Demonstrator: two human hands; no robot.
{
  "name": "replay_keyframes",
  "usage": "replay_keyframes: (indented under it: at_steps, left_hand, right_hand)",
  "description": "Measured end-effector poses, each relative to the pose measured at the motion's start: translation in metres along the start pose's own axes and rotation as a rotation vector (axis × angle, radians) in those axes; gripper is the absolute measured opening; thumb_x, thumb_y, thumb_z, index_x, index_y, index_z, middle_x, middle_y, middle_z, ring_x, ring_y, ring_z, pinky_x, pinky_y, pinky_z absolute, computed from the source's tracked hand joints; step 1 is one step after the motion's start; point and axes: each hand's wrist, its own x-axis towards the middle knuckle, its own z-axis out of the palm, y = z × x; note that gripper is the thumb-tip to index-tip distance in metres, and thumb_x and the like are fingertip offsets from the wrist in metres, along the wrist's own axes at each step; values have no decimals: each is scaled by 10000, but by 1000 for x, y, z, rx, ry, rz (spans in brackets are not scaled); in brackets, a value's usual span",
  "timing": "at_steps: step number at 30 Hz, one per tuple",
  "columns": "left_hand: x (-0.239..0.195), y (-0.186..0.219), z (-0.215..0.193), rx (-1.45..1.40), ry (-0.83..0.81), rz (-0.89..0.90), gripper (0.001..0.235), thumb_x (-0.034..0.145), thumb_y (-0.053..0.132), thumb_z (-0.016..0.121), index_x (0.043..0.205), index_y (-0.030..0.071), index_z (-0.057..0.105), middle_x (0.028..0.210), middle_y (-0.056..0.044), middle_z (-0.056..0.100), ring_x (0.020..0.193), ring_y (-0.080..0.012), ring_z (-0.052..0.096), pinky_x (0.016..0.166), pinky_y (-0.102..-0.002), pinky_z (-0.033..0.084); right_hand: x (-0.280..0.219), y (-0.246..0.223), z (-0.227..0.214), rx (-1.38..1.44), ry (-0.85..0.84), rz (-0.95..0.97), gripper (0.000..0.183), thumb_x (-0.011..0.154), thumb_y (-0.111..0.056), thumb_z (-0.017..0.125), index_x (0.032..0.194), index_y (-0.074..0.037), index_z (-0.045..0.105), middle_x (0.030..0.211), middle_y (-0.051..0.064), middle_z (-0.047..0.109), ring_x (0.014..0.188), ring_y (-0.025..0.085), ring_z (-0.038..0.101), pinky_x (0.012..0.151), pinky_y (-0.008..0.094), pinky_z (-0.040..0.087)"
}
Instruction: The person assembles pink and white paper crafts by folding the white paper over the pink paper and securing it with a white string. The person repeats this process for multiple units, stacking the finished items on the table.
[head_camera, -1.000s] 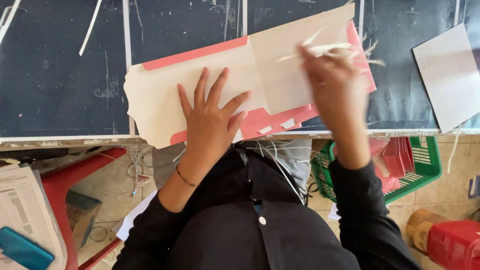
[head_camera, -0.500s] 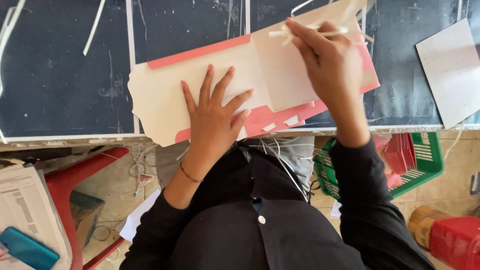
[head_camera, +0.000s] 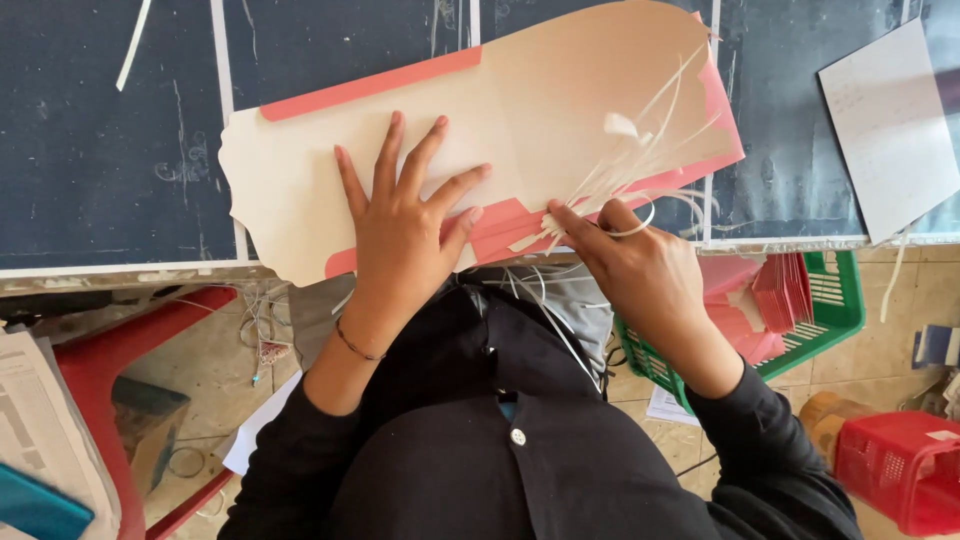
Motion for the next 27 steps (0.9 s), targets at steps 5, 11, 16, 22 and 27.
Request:
replay_keyframes:
  at_steps: [5, 11, 16, 22, 27]
  left_hand:
    - [-1, -1, 0, -2, -2, 11, 335, 1068, 273, 796, 1400, 313, 777, 1689, -79, 488, 1626, -403, 274, 1229, -844, 111]
    - [-1, -1, -6, -12, -50, 28, 444, 1003, 149, 739, 1422, 293, 755, 1700, -103, 452, 1633, -430, 245, 1211, -868, 114]
    - [0, -23, -22, -105, -208, 36, 689, 926, 67, 665, 1592, 236, 615, 1796, -177, 165, 1683, -443, 116, 1261, -834, 105]
    - [-4, -44, -44, 171, -239, -106, 1122, 929, 748, 799, 1793, 242, 294, 1807, -245, 1, 1670, -539, 34, 1200, -925, 142]
    - [-8, -52, -38, 217, -215, -108, 1107, 927, 820, 670, 1773, 199, 320, 1815, -236, 149, 1652, -534, 118, 1161, -928, 129]
  right_hand:
    - [1, -6, -2, -24, 20, -16, 402, 1155, -424, 642, 1555, -389, 656, 920, -6, 468, 445, 253, 533, 355, 406, 381]
    - [20, -6, -3, -39, 206, 38, 406, 1123, -292, 792, 1523, -339, 740, 932, -56, 524, 466, 145, 406, 366, 337, 372]
    - [-7, 175, 1, -260, 453, 242, 253, 1305, -169, 794, 1525, -219, 907, 902, -24, 556, 687, 130, 397, 477, 302, 284]
    - [-25, 303, 30, 171, 401, 1041, 530, 1201, -740, 496, 1172, -304, 795, 717, -120, 413, 641, 57, 387, 522, 326, 268]
    - [0, 270, 51, 775, 327, 663, 422, 1328, -297, 499, 1699, -126, 605, 978, -19, 658, 573, 31, 366, 471, 211, 341]
